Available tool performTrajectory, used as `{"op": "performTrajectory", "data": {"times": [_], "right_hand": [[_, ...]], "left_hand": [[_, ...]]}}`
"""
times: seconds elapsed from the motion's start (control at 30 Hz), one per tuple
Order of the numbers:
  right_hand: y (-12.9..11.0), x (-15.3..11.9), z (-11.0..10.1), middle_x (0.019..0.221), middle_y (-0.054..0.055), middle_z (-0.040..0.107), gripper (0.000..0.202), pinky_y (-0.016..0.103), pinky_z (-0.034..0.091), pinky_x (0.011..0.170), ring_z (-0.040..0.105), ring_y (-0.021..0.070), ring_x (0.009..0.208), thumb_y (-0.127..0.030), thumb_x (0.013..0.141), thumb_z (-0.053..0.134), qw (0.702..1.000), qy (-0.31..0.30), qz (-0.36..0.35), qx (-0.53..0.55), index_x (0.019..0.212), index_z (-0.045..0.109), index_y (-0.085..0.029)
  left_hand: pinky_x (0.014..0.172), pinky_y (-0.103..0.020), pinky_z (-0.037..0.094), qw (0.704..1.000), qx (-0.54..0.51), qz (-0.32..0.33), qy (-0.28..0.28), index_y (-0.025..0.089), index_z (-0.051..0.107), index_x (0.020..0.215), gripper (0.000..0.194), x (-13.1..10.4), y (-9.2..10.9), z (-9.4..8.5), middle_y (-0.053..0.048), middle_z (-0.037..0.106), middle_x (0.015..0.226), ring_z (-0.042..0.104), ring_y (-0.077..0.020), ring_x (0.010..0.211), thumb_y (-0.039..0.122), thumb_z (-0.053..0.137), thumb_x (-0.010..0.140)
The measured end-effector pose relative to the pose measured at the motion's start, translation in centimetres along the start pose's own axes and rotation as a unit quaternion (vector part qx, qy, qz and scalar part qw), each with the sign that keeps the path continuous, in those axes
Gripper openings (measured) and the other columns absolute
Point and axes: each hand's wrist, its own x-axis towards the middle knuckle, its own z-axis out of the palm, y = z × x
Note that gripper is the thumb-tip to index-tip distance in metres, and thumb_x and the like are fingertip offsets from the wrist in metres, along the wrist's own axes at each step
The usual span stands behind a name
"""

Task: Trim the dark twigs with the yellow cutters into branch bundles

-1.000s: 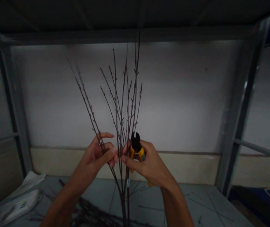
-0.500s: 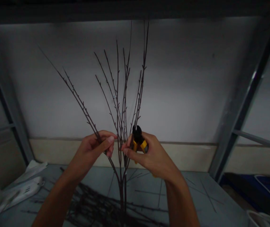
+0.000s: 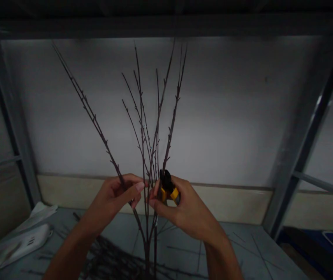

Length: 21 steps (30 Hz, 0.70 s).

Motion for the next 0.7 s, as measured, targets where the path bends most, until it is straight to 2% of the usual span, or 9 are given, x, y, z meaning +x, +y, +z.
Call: {"op": "performTrajectory", "data": {"times": [0.27, 0.5, 0.7], "right_hand": [[1.4, 0.9, 0.3, 0.08, -0.002, 0.064, 0.007, 0.03, 0.05, 0.072, 0.06, 0.0178, 0.076, -0.028, 0.085, 0.07, 1.0, -0.007, 0.018, 0.018, 0.084, 0.065, -0.025], [2.9, 1.6, 0.7, 0.084, -0.001, 0.065, 0.01, 0.032, 0.052, 0.075, 0.062, 0.019, 0.08, -0.032, 0.085, 0.072, 0.998, -0.015, 0.028, 0.055, 0.086, 0.065, -0.026], [3.3, 1.6, 0.5, 0.085, -0.001, 0.066, 0.008, 0.032, 0.051, 0.075, 0.063, 0.0194, 0.082, -0.031, 0.086, 0.072, 0.997, -0.023, 0.035, 0.059, 0.088, 0.065, -0.026]], "left_hand": [[0.062, -0.026, 0.043, 1.0, 0.001, -0.019, 0.013, 0.017, 0.074, 0.098, 0.026, 0.4, -1.0, -0.7, 0.003, 0.055, 0.061, 0.051, -0.0125, 0.059, 0.04, 0.063, 0.093], [0.064, -0.027, 0.042, 0.998, -0.005, -0.055, -0.006, 0.019, 0.073, 0.101, 0.024, 0.2, -1.2, -1.4, -0.002, 0.061, 0.077, 0.052, -0.0135, 0.068, 0.039, 0.071, 0.088], [0.065, -0.024, 0.039, 0.999, -0.009, -0.05, -0.001, 0.02, 0.063, 0.082, 0.019, 0.7, -1.9, -1.1, 0.004, 0.051, 0.074, 0.047, -0.0115, 0.07, 0.032, 0.078, 0.082]]}}
